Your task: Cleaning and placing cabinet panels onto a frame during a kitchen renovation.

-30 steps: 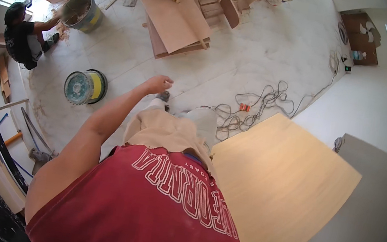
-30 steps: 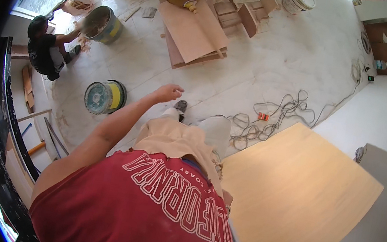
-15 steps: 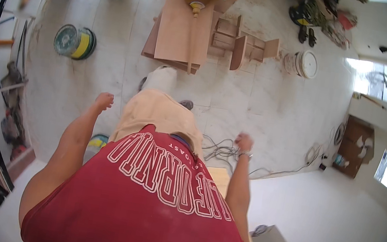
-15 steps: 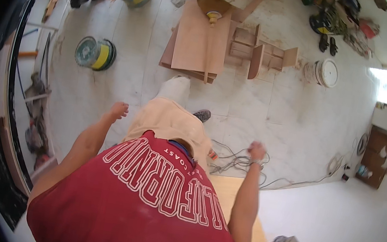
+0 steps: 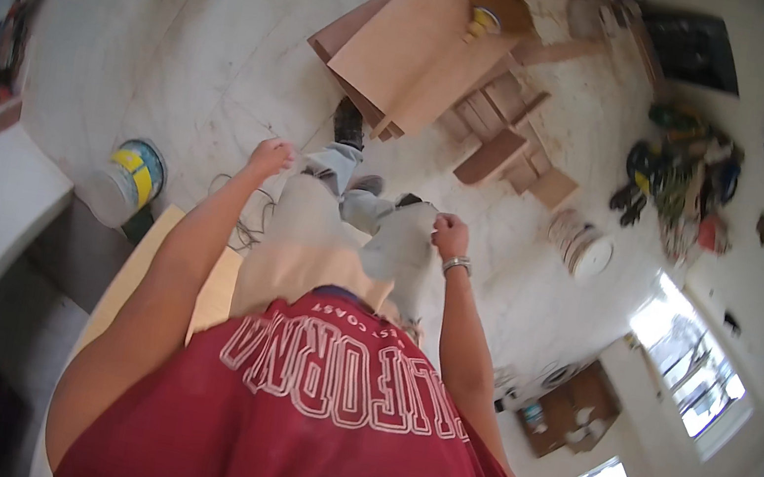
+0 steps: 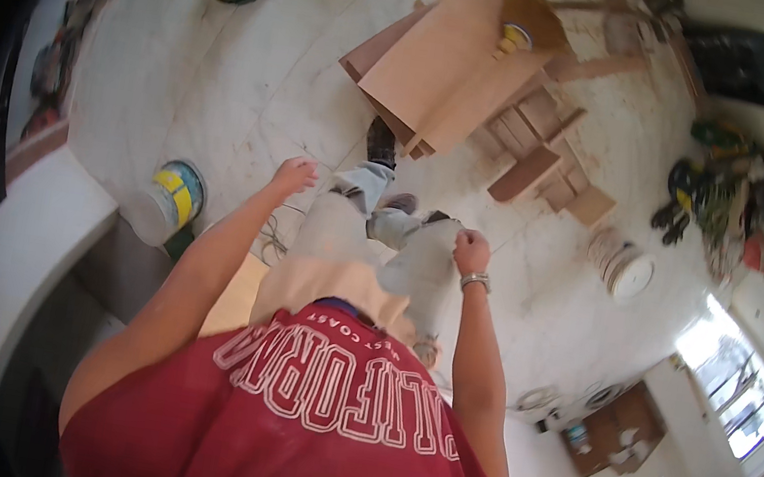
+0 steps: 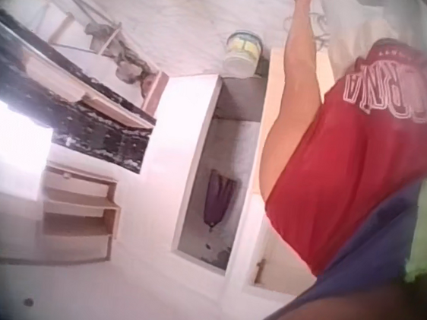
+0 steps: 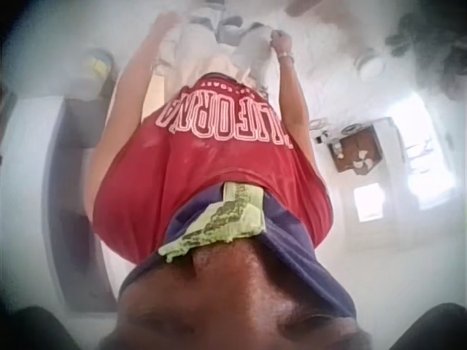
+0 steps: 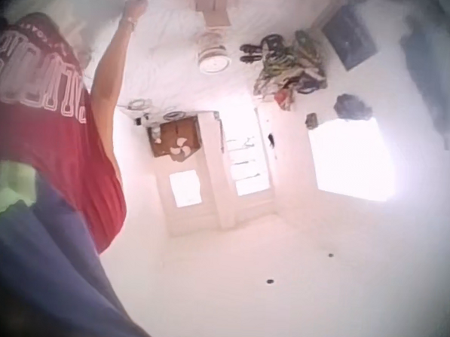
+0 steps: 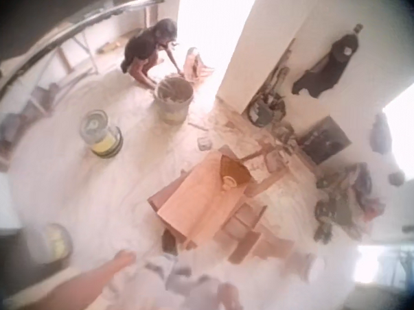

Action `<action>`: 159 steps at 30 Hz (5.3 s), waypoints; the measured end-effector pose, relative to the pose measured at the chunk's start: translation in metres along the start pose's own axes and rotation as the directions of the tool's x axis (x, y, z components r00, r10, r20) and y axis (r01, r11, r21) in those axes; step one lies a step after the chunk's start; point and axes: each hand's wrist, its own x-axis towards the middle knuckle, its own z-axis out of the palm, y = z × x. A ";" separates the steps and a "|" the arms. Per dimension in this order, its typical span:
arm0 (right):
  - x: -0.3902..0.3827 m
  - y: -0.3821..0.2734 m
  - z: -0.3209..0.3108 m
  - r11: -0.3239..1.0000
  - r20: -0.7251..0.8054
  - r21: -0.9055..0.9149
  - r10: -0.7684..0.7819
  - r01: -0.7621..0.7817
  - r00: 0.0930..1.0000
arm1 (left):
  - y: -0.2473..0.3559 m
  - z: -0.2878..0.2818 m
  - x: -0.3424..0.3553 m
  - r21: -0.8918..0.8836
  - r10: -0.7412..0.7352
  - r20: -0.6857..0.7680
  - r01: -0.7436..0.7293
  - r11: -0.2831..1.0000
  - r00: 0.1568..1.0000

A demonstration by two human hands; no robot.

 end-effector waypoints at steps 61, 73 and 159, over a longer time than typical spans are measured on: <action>0.303 -0.060 -0.047 0.373 0.600 -0.725 -0.070 0.579 0.797 | -0.045 0.186 0.296 -0.990 -0.294 -0.055 -0.014 0.139 0.954; 0.254 -0.085 -0.274 0.364 0.242 -0.895 -0.084 0.256 0.967 | -0.008 0.207 0.353 -0.877 -0.297 -0.134 0.026 0.480 0.945; 0.466 -0.469 -0.216 -0.703 0.756 -0.610 -0.378 0.365 0.535 | 0.023 0.227 0.250 -0.625 0.245 -0.493 -0.536 0.568 0.835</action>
